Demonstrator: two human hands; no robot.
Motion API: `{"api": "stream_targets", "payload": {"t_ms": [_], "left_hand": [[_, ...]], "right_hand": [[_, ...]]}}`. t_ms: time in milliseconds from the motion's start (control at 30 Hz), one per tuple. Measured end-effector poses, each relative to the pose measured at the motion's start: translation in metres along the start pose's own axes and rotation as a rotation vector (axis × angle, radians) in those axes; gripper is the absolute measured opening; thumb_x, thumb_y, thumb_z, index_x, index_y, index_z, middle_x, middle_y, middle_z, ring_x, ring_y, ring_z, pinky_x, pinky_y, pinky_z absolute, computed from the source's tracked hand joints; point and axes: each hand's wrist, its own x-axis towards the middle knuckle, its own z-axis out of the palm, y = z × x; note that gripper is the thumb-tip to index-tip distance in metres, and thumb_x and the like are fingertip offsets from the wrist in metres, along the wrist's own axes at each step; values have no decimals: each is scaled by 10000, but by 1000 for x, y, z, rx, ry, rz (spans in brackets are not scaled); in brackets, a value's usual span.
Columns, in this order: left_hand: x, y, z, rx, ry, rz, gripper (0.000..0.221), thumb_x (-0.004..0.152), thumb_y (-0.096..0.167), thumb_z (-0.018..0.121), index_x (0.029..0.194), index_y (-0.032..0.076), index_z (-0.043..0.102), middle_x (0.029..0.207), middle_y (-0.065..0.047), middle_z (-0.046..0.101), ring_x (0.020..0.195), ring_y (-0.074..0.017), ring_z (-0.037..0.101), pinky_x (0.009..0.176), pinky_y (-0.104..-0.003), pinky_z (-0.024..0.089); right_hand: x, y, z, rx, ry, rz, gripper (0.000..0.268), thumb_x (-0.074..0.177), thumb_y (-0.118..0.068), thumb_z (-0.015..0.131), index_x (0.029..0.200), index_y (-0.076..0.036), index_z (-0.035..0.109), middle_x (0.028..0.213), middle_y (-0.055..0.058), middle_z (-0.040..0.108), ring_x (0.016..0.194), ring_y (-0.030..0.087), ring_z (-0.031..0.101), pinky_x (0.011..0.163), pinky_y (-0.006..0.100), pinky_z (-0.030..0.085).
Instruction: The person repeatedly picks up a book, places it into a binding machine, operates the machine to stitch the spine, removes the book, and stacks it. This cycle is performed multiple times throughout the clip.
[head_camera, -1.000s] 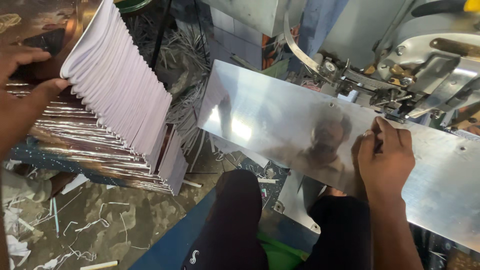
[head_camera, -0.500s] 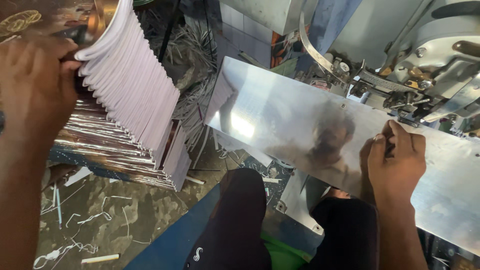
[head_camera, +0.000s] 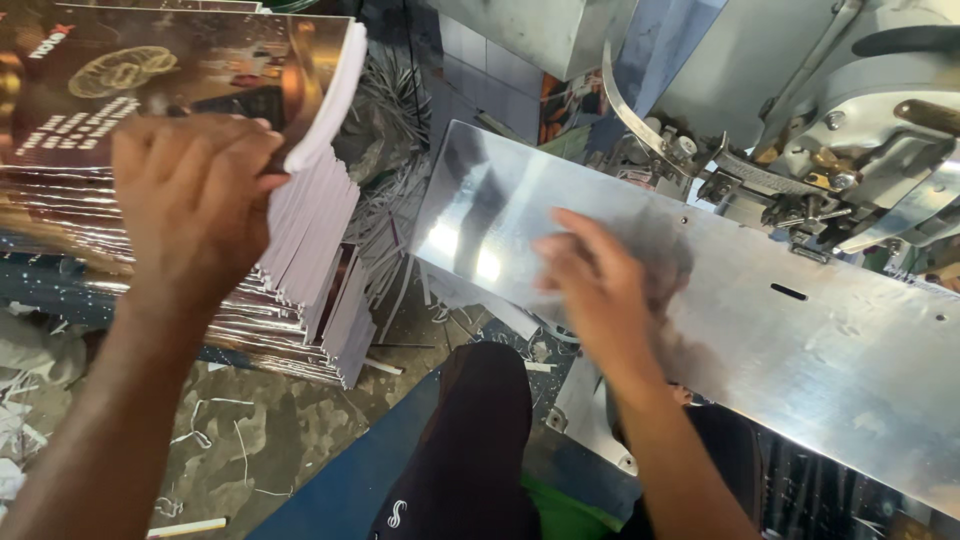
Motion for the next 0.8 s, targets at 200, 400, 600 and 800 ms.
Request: {"api": "stream_targets", "payload": {"t_ms": [200, 400, 600, 800], "left_hand": [[23, 30, -4, 3, 11, 22, 252, 1203, 309, 595, 1168, 74, 676, 1192, -32, 739, 1107, -160, 684, 968, -407, 431], [35, 56, -30, -58, -25, 45, 244, 1028, 269, 708, 1140, 52, 706, 1155, -75, 750, 1108, -215, 696, 1003, -425, 484], [44, 54, -38, -344, -164, -7, 359, 939, 415, 774, 1051, 76, 731, 1123, -92, 744, 1082, -243, 704, 1003, -460, 551], [71, -2, -20, -409, -291, -123, 222, 1042, 250, 720, 1124, 44, 736, 1159, -157, 732, 1103, -333, 677, 976, -490, 516]], "right_hand": [[48, -42, 99, 679, -481, 342, 703, 908, -532, 612, 1390, -37, 487, 1067, 130, 753, 969, 218, 758, 876, 408, 626], [78, -55, 144, 913, -513, 420, 414, 980, -387, 681, 1205, -42, 633, 1001, 94, 711, 872, 227, 719, 763, 416, 605], [78, -40, 140, 933, -420, 433, 280, 968, -129, 628, 1234, -42, 614, 1052, 104, 707, 889, 223, 741, 755, 415, 664], [67, -26, 121, 913, -384, 369, 352, 973, -149, 641, 1316, -96, 584, 1073, 99, 669, 889, 299, 716, 677, 507, 617]]}}
